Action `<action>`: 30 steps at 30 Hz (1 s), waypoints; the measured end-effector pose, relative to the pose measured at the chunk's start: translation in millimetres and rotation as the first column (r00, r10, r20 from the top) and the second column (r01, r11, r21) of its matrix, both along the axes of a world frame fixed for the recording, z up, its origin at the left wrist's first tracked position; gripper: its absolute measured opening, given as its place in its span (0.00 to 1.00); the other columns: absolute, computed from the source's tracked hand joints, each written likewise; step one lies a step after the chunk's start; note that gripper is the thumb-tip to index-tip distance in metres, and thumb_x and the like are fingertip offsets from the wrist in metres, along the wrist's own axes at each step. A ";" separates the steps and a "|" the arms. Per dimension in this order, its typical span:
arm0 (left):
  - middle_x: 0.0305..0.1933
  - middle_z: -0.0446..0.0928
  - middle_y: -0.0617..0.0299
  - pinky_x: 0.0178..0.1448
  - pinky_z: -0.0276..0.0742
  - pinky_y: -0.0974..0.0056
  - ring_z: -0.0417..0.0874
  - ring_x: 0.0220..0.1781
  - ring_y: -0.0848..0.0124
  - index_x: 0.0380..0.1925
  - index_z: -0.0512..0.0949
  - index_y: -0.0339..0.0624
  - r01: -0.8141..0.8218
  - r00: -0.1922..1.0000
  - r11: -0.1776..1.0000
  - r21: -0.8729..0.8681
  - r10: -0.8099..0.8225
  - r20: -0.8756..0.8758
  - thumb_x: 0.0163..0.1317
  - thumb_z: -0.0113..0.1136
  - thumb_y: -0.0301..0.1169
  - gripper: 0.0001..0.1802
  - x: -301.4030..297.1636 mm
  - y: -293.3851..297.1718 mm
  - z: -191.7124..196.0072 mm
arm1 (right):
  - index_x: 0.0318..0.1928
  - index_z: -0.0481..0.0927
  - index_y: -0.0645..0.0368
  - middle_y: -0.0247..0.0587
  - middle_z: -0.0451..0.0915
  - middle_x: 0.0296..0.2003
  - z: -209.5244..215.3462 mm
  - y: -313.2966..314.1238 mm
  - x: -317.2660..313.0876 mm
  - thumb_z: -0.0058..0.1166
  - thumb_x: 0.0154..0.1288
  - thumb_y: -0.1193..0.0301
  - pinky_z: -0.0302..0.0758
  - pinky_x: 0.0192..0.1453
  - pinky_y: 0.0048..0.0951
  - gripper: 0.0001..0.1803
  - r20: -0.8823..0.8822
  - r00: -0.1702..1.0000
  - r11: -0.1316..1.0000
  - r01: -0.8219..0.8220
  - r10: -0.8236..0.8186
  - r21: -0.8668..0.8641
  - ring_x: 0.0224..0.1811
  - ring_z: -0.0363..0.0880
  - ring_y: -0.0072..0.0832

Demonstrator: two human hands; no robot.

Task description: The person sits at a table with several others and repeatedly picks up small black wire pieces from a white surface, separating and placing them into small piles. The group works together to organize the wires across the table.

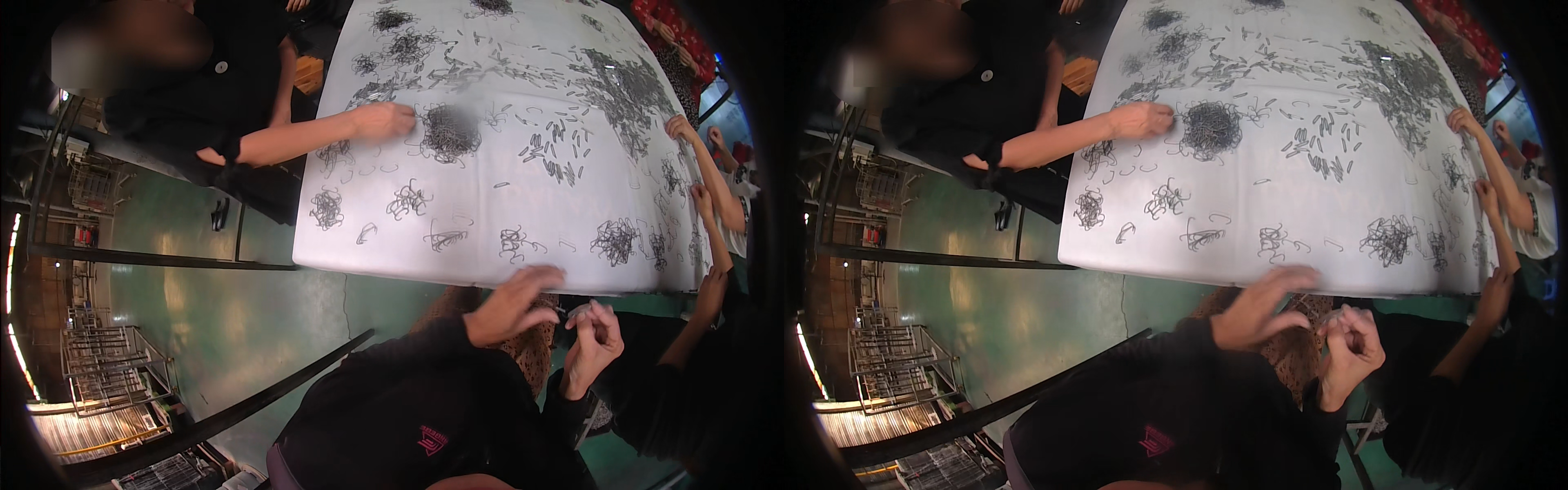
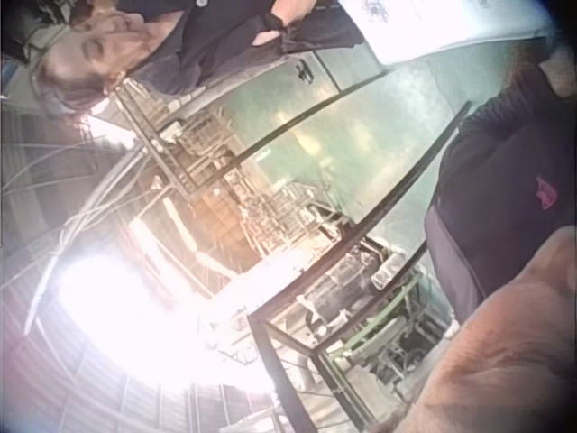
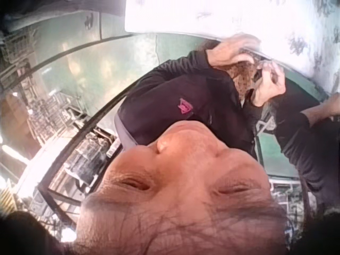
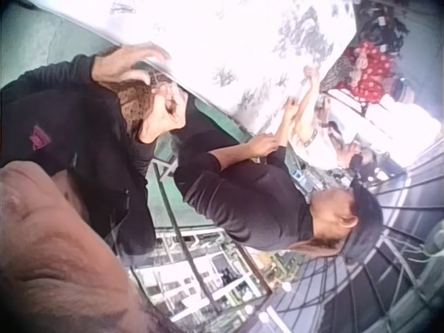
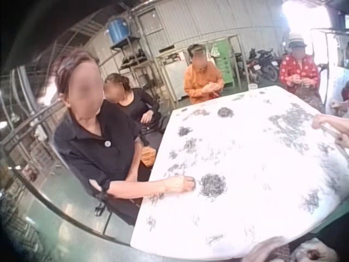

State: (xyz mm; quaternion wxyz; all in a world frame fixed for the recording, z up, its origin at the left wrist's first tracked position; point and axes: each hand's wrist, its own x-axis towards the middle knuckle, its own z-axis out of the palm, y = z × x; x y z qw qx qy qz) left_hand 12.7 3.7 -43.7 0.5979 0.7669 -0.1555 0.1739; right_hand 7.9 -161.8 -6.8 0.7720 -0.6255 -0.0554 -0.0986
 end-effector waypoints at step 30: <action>0.35 0.76 0.46 0.46 0.74 0.54 0.78 0.41 0.49 0.37 0.75 0.36 0.006 0.994 0.805 0.593 0.058 -0.088 0.61 0.54 0.25 0.06 66.1 60.3 -45.2 | 0.38 0.83 0.68 0.35 0.77 0.31 20.6 -5.9 -30.2 0.55 0.50 0.92 0.68 0.28 0.14 0.15 0.041 0.999 0.985 0.009 -0.001 -0.175 0.26 0.75 0.16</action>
